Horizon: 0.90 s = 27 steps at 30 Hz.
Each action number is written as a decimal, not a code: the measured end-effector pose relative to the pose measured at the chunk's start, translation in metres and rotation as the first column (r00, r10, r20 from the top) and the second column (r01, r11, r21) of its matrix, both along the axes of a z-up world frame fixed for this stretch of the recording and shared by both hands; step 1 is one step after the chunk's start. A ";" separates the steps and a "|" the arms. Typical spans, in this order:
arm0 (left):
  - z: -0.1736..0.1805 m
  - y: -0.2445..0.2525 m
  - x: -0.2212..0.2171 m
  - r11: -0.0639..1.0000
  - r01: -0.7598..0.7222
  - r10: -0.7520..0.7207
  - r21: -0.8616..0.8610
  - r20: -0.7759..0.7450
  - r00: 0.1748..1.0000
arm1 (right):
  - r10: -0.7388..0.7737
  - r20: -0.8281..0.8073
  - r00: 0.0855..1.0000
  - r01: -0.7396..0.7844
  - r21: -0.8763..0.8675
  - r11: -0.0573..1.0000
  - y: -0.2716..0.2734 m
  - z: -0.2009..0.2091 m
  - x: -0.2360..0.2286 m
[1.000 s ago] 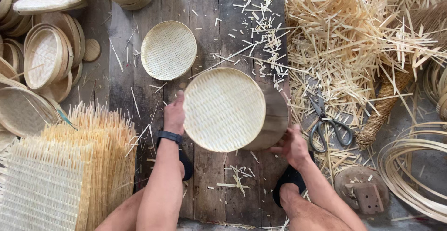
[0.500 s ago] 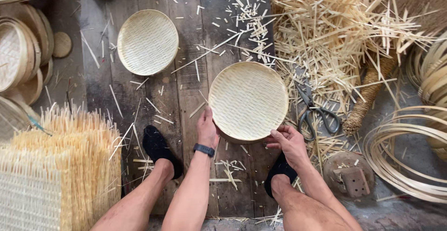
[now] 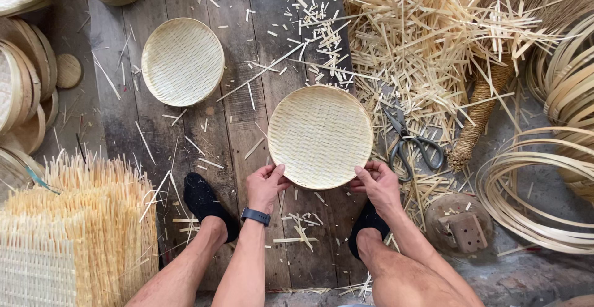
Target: The person assembles bamboo trays by placing a woven mat between two circular rims, then uses shears to trim the excess bamboo material from the edges.
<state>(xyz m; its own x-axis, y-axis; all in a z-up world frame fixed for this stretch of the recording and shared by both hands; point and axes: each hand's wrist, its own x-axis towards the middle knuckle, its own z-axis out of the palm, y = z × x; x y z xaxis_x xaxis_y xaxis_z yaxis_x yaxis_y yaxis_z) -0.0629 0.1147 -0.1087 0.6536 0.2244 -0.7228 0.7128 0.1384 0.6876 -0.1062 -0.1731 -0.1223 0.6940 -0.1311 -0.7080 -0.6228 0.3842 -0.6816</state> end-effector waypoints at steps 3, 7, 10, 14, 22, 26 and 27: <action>0.004 0.000 -0.002 0.998 0.003 -0.007 -0.066 -0.051 0.999 | 0.052 0.011 0.999 -0.052 -0.005 0.999 0.004 0.007 0.001; -0.002 -0.002 -0.009 0.997 0.040 -0.040 -0.062 -0.001 0.999 | 0.045 -0.013 0.999 -0.045 -0.038 0.998 0.008 0.003 0.000; 0.001 0.000 -0.002 0.996 0.087 -0.087 -0.003 -0.038 0.995 | 0.104 -0.038 0.994 -0.106 -0.037 0.994 0.005 0.001 -0.001; 0.022 0.013 0.049 0.792 0.291 -0.313 0.537 -0.052 0.948 | 0.373 -0.080 0.924 -0.380 -0.096 0.920 -0.006 0.004 -0.013; 0.025 -0.126 0.038 0.351 0.294 -0.920 0.889 0.268 0.287 | 0.338 0.001 0.941 -0.246 -0.684 0.687 -0.016 -0.026 -0.045; 0.019 -0.143 -0.023 -0.047 0.277 -0.992 0.960 -0.078 0.099 | 0.308 0.103 0.946 -0.128 -0.753 0.645 -0.010 -0.031 -0.049; 0.016 -0.137 -0.031 0.016 0.296 -0.995 0.955 -0.015 0.102 | 0.311 0.101 0.945 -0.129 -0.758 0.639 -0.011 -0.029 -0.050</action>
<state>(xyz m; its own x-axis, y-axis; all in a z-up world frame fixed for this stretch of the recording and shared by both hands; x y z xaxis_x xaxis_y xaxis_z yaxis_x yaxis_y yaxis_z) -0.0934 -0.0226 -0.0931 0.8194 -0.5732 -0.0098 -0.5395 -0.7767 0.3250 -0.1559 -0.1838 -0.1510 0.8856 -0.3657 -0.2864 -0.4332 -0.4278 -0.7933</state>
